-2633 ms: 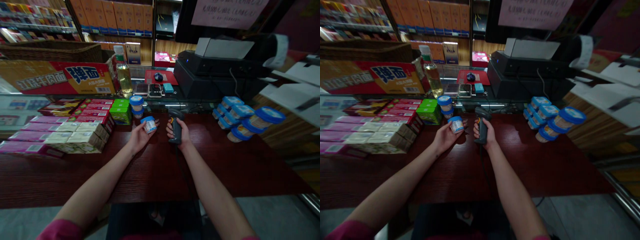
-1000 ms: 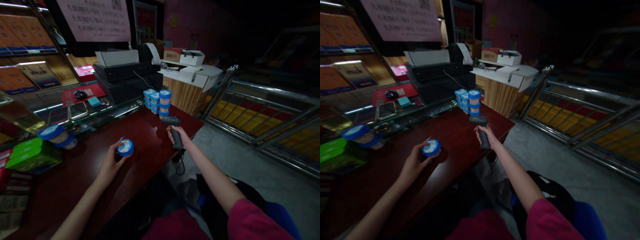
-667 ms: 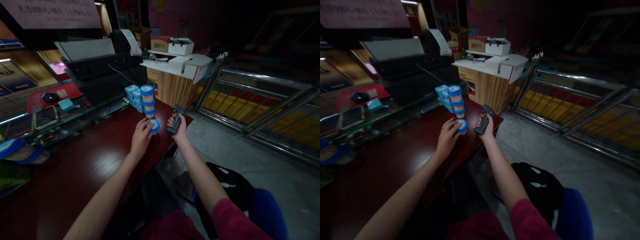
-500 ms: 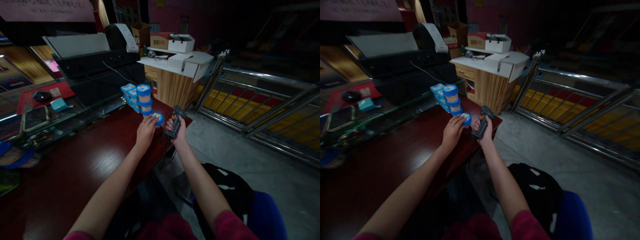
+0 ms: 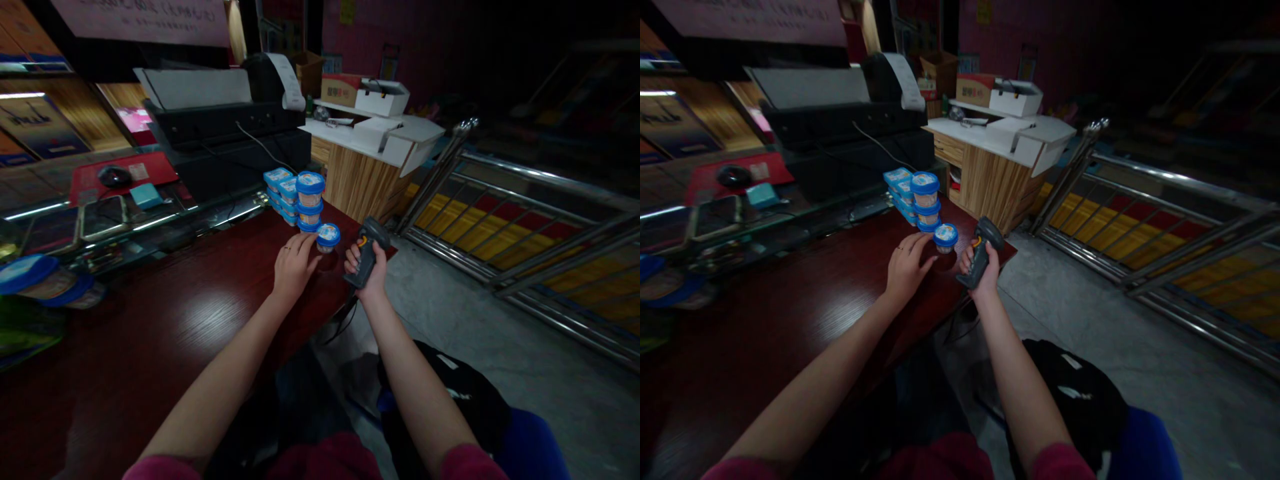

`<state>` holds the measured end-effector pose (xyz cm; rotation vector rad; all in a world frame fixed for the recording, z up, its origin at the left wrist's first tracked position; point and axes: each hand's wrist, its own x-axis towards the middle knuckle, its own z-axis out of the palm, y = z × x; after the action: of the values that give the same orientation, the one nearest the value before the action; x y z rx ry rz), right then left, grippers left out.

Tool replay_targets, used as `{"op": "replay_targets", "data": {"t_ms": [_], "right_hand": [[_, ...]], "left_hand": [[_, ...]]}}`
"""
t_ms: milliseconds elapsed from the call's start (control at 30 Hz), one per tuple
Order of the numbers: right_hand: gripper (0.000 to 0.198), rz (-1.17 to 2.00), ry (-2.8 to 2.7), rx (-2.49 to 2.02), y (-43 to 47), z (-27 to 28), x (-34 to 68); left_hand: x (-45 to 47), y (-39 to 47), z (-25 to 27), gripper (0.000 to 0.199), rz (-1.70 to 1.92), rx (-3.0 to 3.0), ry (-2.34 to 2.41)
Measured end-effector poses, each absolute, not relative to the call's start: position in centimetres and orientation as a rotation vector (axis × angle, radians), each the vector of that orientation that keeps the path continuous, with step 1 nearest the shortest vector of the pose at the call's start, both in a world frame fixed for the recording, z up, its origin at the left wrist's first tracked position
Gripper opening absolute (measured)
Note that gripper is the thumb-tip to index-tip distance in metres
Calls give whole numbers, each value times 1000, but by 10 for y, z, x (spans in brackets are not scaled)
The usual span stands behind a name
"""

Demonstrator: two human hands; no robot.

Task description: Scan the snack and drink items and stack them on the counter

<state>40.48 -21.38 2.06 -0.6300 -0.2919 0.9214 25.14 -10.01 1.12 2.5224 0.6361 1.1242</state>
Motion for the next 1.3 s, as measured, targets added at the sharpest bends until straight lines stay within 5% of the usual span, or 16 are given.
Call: {"op": "replay_targets", "data": {"t_ms": [267, 500, 667, 1000, 1300], "right_hand": [[23, 1205, -547, -687, -206, 28, 317], [36, 1818, -764, -674, -115, 24, 197], [41, 2021, -765, -673, -60, 22, 132], [41, 2041, -785, -626, -39, 18, 111], [38, 2028, -747, -602, -41, 19, 112]], "left_hand": [[46, -73, 10, 43, 1255, 2485, 1187], [-78, -45, 16, 48, 1673, 2186, 1645], [-94, -23, 12, 60, 2022, 1834, 1603], [-80, 6, 21, 65, 1861, 1823, 1523], [-78, 8, 18, 29, 1926, 1769, 1494]]}}
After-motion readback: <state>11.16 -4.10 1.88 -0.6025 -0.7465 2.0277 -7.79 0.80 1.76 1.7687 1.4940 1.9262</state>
